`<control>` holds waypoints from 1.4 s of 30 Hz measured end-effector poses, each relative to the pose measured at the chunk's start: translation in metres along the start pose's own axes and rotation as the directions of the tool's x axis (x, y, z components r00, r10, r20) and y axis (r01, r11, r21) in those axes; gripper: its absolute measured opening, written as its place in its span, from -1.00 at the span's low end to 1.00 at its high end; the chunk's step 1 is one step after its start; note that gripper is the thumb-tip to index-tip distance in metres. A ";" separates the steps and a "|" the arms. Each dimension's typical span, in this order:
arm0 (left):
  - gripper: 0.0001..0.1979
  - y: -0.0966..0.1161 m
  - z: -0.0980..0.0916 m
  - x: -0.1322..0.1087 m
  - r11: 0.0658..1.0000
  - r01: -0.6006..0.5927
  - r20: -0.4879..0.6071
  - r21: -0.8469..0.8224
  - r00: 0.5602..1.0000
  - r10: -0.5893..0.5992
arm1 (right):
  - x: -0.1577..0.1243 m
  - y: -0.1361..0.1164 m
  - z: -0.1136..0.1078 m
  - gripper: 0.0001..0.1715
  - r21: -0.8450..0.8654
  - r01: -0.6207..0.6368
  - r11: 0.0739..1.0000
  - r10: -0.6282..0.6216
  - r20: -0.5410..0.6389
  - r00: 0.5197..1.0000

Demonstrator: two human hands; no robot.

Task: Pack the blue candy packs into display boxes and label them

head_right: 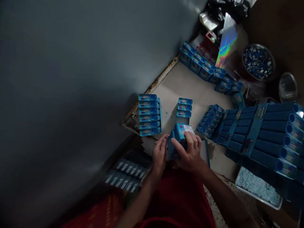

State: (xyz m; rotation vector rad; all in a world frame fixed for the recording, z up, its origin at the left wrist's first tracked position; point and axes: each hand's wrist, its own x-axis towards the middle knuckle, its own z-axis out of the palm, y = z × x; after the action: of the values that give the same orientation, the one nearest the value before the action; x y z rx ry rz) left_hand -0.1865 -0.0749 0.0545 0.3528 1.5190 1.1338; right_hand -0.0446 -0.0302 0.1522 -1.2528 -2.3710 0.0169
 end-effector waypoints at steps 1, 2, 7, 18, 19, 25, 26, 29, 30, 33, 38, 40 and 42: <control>-0.36 0.002 -0.003 -0.006 0.996 0.066 0.044 -0.053 0.997 -0.064 | -0.015 0.006 0.013 -0.16 -0.026 0.014 1.000 -0.014 0.002 1.000; -0.31 0.003 -0.004 -0.008 0.987 0.125 0.107 -0.099 0.988 -0.115 | -0.026 0.014 0.027 -0.24 -0.053 0.024 0.998 -0.024 0.009 1.000; -0.21 -0.013 0.006 0.011 0.991 0.092 0.267 -0.096 0.961 -0.064 | -0.046 0.052 0.088 -0.45 -0.090 0.081 0.993 -0.077 0.051 0.996; -0.46 -0.060 0.002 0.029 0.781 -0.509 0.252 0.362 0.860 0.444 | -0.035 0.071 0.101 -0.29 0.068 0.079 0.995 -0.095 0.283 0.954; -0.41 -0.058 0.004 0.031 0.752 -0.534 0.252 0.387 0.846 0.470 | -0.026 0.071 0.098 -0.22 0.073 0.092 0.993 -0.111 0.317 0.942; -0.12 -0.048 0.005 0.056 0.682 -0.646 0.410 0.343 0.756 0.510 | 0.009 0.069 0.086 -0.06 0.116 0.198 0.973 -0.229 0.452 0.862; -0.11 -0.050 0.004 0.059 0.715 -0.628 0.430 0.307 0.762 0.485 | 0.010 0.069 0.086 -0.08 0.132 0.217 0.967 -0.254 0.462 0.850; -0.06 -0.056 0.003 0.061 0.792 -0.549 0.392 0.266 0.812 0.432 | 0.012 0.073 0.090 -0.14 0.192 0.261 0.946 -0.322 0.483 0.814; -0.07 -0.056 0.003 0.060 0.809 -0.526 0.376 0.261 0.828 0.417 | 0.013 0.075 0.092 -0.14 0.206 0.248 0.947 -0.319 0.492 0.810; -0.20 -0.048 0.007 0.052 0.862 -0.452 0.341 0.230 0.867 0.363 | 0.018 0.080 0.098 -0.07 0.220 0.154 0.963 -0.252 0.542 0.802; -0.28 -0.019 0.032 0.052 0.903 -0.367 0.054 0.225 0.930 0.364 | 0.024 0.075 0.094 -0.04 0.240 0.160 0.957 -0.270 0.547 0.793; -0.25 -0.015 0.044 0.059 0.894 -0.364 -0.026 0.263 0.923 0.384 | 0.022 0.070 0.092 -0.07 0.188 0.105 0.977 -0.188 0.512 0.838; -0.22 -0.016 0.051 0.068 0.886 -0.341 -0.082 0.313 0.920 0.383 | 0.018 0.064 0.093 -0.04 0.137 0.025 0.990 -0.091 0.500 0.861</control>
State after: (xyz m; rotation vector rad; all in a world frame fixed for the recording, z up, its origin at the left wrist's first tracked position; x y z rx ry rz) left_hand -0.1560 -0.0089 0.0078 0.8036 1.8034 1.2414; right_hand -0.0401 0.0403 0.0624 -1.2260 -2.7919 0.5330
